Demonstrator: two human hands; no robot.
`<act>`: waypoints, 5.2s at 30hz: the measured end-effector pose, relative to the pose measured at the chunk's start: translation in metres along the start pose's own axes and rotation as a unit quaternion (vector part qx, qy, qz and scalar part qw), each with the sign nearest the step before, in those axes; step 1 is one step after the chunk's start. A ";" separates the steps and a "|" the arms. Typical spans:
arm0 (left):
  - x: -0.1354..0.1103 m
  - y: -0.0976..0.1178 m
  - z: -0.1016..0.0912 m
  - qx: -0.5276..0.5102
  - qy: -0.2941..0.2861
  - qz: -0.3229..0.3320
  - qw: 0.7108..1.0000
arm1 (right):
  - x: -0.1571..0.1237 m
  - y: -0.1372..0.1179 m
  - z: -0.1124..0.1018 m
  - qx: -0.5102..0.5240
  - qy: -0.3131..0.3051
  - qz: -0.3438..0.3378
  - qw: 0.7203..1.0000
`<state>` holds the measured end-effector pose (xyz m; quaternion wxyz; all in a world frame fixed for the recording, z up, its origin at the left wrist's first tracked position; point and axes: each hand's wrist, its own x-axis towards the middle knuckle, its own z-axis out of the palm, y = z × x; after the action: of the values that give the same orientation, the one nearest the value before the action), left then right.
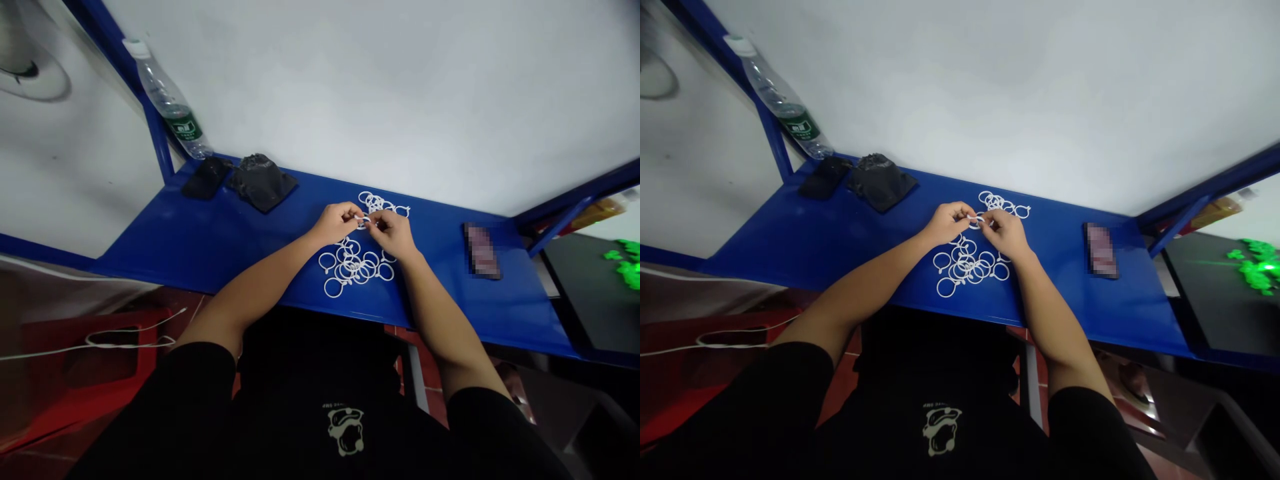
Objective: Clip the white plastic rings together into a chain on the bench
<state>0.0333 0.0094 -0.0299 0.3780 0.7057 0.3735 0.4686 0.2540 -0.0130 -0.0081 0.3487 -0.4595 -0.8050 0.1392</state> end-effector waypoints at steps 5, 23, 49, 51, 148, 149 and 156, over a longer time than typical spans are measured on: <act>0.000 -0.002 -0.003 0.022 -0.013 0.014 1.000 | -0.001 -0.004 -0.001 0.020 -0.030 -0.013 0.999; -0.004 -0.008 -0.002 0.131 -0.061 0.069 0.987 | -0.004 0.041 -0.053 -0.048 -0.149 0.104 0.982; -0.007 0.003 0.004 -0.001 -0.038 0.005 0.999 | -0.001 0.005 -0.007 -0.019 0.039 0.014 0.999; -0.006 0.002 0.004 -0.019 -0.028 0.012 0.999 | -0.001 0.006 -0.005 -0.025 0.035 0.004 0.999; -0.002 0.004 -0.016 0.142 -0.074 0.008 0.987 | -0.002 -0.006 -0.007 0.017 -0.054 -0.020 0.998; -0.002 0.004 -0.017 0.143 -0.073 0.007 0.987 | -0.001 -0.004 -0.007 0.014 -0.050 -0.024 0.998; -0.003 0.004 -0.016 0.152 -0.074 0.022 0.985 | -0.001 0.000 -0.006 0.017 -0.048 -0.028 0.998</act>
<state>0.0184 0.0079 -0.0231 0.2824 0.7956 0.3960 0.3612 0.2587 -0.0146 -0.0041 0.3214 -0.4233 -0.8310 0.1644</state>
